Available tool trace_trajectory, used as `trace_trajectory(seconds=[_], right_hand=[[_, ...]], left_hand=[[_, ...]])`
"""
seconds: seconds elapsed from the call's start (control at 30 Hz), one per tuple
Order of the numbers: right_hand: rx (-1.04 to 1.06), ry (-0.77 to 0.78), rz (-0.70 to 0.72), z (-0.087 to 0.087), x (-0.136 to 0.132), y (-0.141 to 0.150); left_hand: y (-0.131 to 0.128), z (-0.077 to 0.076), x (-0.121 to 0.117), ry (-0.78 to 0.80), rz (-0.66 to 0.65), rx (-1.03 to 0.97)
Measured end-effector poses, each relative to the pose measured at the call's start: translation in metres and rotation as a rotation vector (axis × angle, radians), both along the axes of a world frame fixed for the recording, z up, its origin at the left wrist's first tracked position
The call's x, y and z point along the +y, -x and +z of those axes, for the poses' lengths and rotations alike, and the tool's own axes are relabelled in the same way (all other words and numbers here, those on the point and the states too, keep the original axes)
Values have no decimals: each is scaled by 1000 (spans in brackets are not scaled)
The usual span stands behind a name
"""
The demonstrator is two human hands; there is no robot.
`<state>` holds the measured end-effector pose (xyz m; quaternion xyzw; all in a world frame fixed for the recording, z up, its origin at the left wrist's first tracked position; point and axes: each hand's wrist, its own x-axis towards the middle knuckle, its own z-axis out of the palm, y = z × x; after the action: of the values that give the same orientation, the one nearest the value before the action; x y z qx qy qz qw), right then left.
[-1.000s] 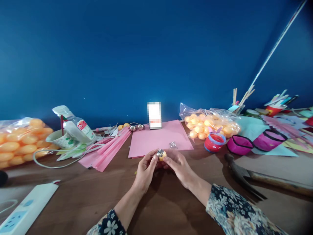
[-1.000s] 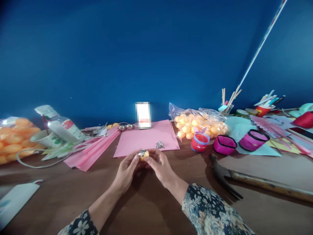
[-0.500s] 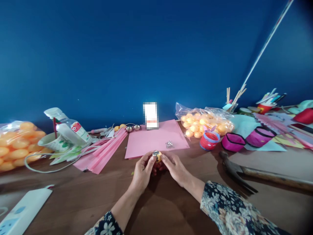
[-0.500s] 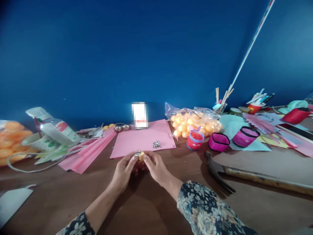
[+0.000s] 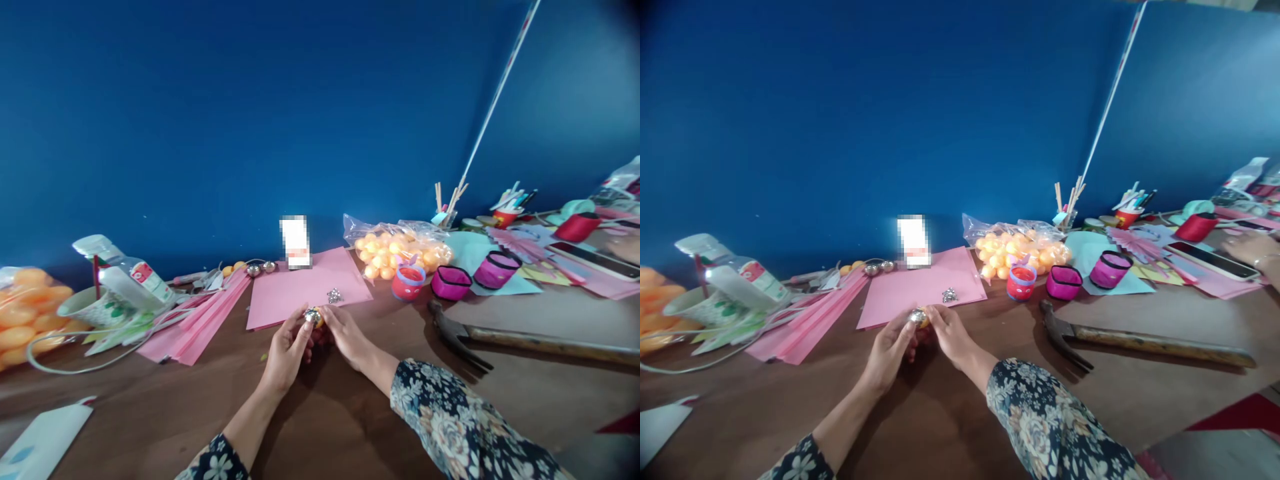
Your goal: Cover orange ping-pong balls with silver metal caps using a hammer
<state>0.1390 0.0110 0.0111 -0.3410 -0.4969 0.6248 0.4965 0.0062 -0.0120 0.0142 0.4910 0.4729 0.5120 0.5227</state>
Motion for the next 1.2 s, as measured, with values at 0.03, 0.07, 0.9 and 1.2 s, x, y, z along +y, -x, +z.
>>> trace_trajectory(seconds=[0.03,0.07,0.9,1.2], right_hand=[[2,-6,5,0,0,0],[4,-15,8,0,1,1],[-12,-95,57,5,-9,4],[-111,-130,-48,5,-5,4]], left_hand=[[0,1,0,-13,2,23],[0,1,0,-23,5,44],[3,7,-1,34,40,-72],[3,-1,7,157,45,-142]])
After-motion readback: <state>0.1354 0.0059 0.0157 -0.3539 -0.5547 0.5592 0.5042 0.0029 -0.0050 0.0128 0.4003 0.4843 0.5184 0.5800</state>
